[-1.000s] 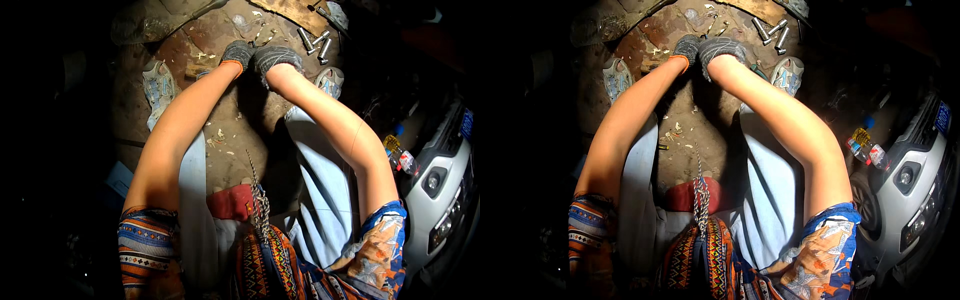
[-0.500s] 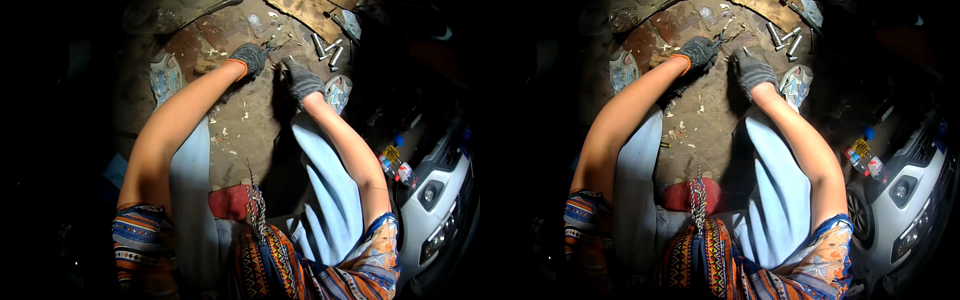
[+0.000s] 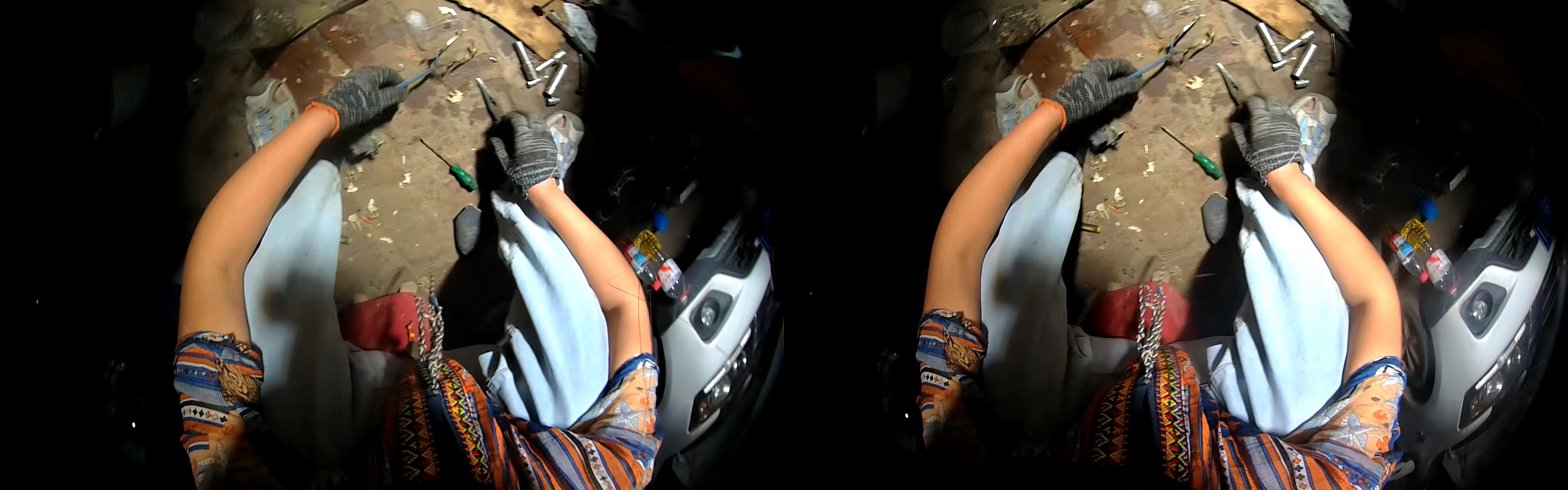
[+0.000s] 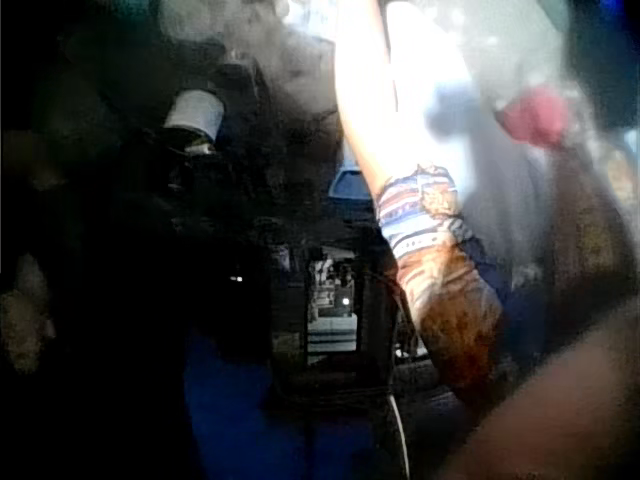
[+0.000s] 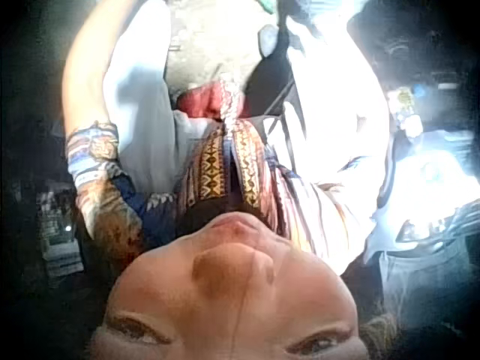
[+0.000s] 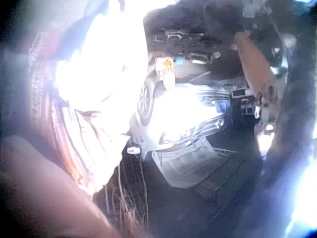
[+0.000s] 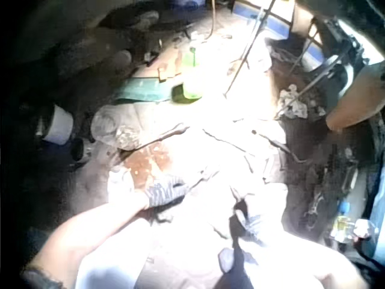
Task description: The person sits on the floor and uses pliers to strip the insulation from a blue wire. They then insert the wire into a white plastic electrical connector and use a hammer to tap the connector, likely to secure the connection.
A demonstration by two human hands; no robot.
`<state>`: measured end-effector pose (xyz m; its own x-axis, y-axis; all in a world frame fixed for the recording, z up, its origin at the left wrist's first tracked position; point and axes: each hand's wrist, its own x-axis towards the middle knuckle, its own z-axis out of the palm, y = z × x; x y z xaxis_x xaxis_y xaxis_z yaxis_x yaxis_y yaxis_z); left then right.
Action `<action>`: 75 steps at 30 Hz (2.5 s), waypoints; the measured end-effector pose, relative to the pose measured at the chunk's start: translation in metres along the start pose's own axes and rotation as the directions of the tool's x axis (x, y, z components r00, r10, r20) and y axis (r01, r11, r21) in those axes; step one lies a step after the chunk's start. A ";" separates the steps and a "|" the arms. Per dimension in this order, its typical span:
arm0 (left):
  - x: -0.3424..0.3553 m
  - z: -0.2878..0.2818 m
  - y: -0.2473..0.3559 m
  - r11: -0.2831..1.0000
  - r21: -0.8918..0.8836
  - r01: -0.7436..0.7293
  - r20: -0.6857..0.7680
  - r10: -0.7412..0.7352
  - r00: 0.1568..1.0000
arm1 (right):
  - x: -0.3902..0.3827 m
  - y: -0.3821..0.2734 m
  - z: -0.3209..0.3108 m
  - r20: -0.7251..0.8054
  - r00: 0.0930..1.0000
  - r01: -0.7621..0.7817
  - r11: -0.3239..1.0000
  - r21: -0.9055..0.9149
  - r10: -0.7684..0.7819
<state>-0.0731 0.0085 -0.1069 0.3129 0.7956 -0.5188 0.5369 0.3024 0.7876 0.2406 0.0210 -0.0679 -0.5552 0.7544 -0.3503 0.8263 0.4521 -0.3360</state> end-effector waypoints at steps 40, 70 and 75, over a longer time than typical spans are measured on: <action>0.023 0.017 -0.007 0.995 0.100 -0.025 0.065 0.018 0.998 | -0.071 -0.183 0.080 0.520 0.738 -0.412 -0.324 0.852 0.429; 0.067 0.055 -0.034 0.876 0.468 0.116 -0.092 -0.082 0.992 | 0.025 -0.129 0.043 -0.311 0.735 -0.384 0.748 0.541 0.602; 0.046 0.046 0.004 0.931 0.126 0.344 -0.227 -0.310 0.923 | 0.029 -0.113 0.063 -0.106 0.838 -0.525 0.843 0.117 0.536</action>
<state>-0.0203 0.0218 -0.1428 -0.0553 0.7597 -0.6479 0.7058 0.4888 0.5129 0.1251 -0.0381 -0.0955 -0.0123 0.9245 -0.3810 0.9770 -0.0701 -0.2016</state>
